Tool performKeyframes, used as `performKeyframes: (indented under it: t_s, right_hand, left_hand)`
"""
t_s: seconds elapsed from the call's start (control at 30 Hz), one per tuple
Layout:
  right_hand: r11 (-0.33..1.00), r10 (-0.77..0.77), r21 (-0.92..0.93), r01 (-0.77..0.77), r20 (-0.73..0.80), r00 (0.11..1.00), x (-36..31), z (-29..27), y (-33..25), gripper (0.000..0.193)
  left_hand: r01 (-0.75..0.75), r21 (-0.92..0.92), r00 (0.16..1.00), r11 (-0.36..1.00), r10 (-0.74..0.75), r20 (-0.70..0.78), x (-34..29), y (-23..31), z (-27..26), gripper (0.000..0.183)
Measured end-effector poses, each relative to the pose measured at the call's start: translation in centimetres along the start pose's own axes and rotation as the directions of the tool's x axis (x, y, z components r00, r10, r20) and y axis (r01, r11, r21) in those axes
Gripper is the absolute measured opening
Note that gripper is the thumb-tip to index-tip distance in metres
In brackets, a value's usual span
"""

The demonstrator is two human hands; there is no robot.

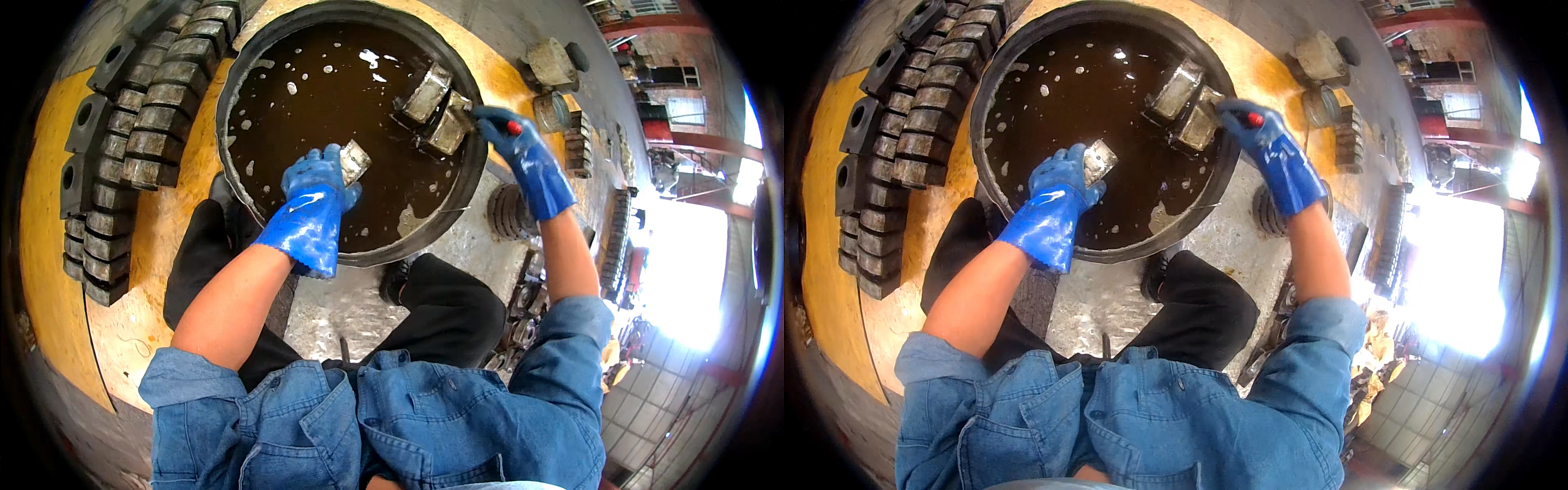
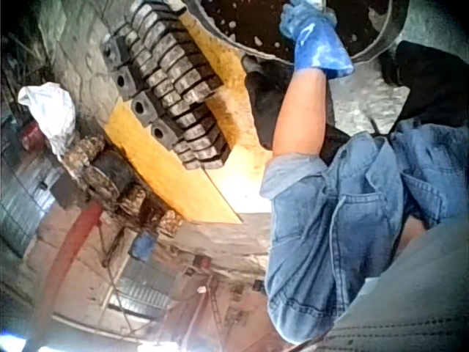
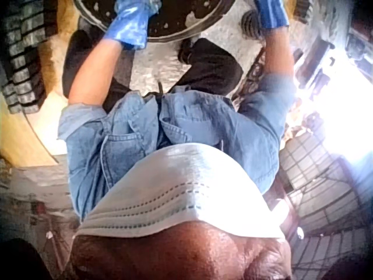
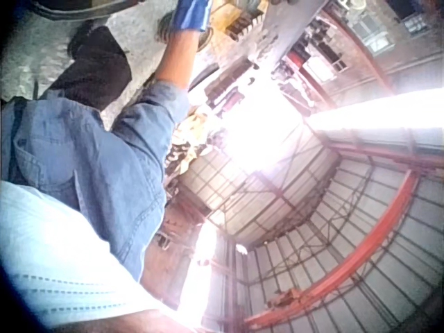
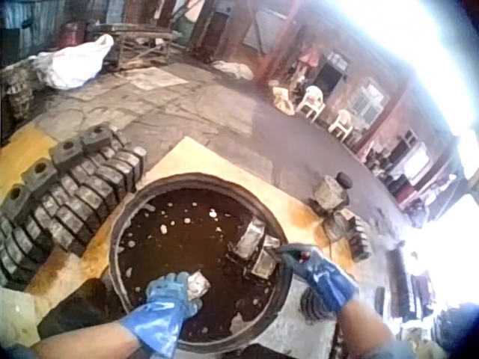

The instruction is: The person cleans metal blocks by dipping them into a tub of liquid and scrubbing them with a brush.

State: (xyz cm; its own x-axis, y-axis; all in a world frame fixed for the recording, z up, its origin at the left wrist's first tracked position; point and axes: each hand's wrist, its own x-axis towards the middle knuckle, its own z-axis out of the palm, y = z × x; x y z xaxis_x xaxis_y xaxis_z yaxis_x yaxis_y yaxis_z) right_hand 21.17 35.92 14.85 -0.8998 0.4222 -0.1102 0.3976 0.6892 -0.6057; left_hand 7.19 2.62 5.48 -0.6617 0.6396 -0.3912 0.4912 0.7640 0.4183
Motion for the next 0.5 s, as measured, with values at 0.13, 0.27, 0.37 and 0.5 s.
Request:
performKeyframes:
  t_s: [0.13, 0.27, 0.37, 0.5]
  right_hand:
    - [0.996, -0.075, -0.047, 0.071, -0.077, 0.994, 7.2, -1.4, 2.6, 0.031]
    - [0.986, -0.024, -0.165, -0.001, -0.15, 0.988, 12.5, 0.3, 3.0, 0.03]
    - [0.975, 0.07, -0.195, -0.103, -0.168, 0.983, 13.6, 2.9, 6.8, 0.031]
    - [0.92, -0.284, -0.322, 0.223, -0.155, 0.946, 8.9, 6.2, -0.4, 0.025]
  left_hand:
    - [-0.001, -0.009, 1.0, 1.0, 0.002, 0.021, -0.1, 0.5, -0.5, 0.079]
    - [-0.015, 0.0, 1.0, 1.0, 0.015, -0.024, 0.1, 0.7, 0.0, 0.077]
    - [-0.077, -0.02, 0.997, 0.997, 0.076, -0.021, -0.1, 1.1, 0.2, 0.076]
    - [0.004, -0.007, 1.0, 1.0, -0.004, 0.026, 0.1, -0.1, -0.1, 0.075]
